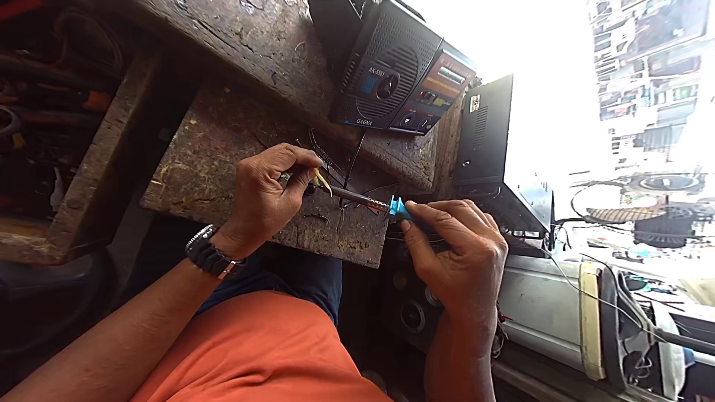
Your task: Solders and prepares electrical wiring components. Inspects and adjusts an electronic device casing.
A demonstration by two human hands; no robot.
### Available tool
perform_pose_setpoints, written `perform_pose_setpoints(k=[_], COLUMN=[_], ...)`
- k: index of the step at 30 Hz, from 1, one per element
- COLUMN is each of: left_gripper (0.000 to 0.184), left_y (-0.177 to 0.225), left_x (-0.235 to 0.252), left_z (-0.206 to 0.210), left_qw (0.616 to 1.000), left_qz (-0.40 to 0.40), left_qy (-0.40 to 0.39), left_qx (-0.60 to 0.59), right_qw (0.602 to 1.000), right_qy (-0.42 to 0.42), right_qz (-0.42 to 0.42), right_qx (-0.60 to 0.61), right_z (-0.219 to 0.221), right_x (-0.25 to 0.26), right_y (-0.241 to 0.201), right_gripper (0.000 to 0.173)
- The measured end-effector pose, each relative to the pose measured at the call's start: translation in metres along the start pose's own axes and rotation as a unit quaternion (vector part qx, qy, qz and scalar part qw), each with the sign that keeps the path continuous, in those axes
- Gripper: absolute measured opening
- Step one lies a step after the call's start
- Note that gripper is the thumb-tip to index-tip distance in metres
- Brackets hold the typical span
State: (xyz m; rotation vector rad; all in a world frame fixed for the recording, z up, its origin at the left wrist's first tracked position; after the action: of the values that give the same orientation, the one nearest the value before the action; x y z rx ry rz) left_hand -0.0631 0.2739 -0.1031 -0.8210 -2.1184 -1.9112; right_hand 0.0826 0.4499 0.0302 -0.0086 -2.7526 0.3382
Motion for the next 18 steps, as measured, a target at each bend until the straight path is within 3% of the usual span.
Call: perform_pose_setpoints(k=[18], left_gripper=[0.012], left_y=[-0.0013], left_x=[0.0010], left_z=[0.0012], left_qw=[1.000], left_qz=[0.003], left_qy=[0.008], left_qx=[-0.009], right_qw=[1.000], right_qy=[0.003], right_qz=[-0.003], right_qx=[0.004], right_z=[-0.0001], right_x=[-0.0007], right_y=[0.0011], right_gripper=[0.022])
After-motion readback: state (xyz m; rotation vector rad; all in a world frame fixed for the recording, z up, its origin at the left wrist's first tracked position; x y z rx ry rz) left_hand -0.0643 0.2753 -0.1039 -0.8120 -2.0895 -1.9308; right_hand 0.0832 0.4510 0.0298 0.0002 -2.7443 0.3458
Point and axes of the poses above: each hand's wrist, its own x-axis towards the middle knuckle, its own z-axis out of the palm, y = z × x, the point moved 9 cm from there along x, towards the middle knuckle, and after that the axes turned 13 degrees about x, right-handed, at the moved point
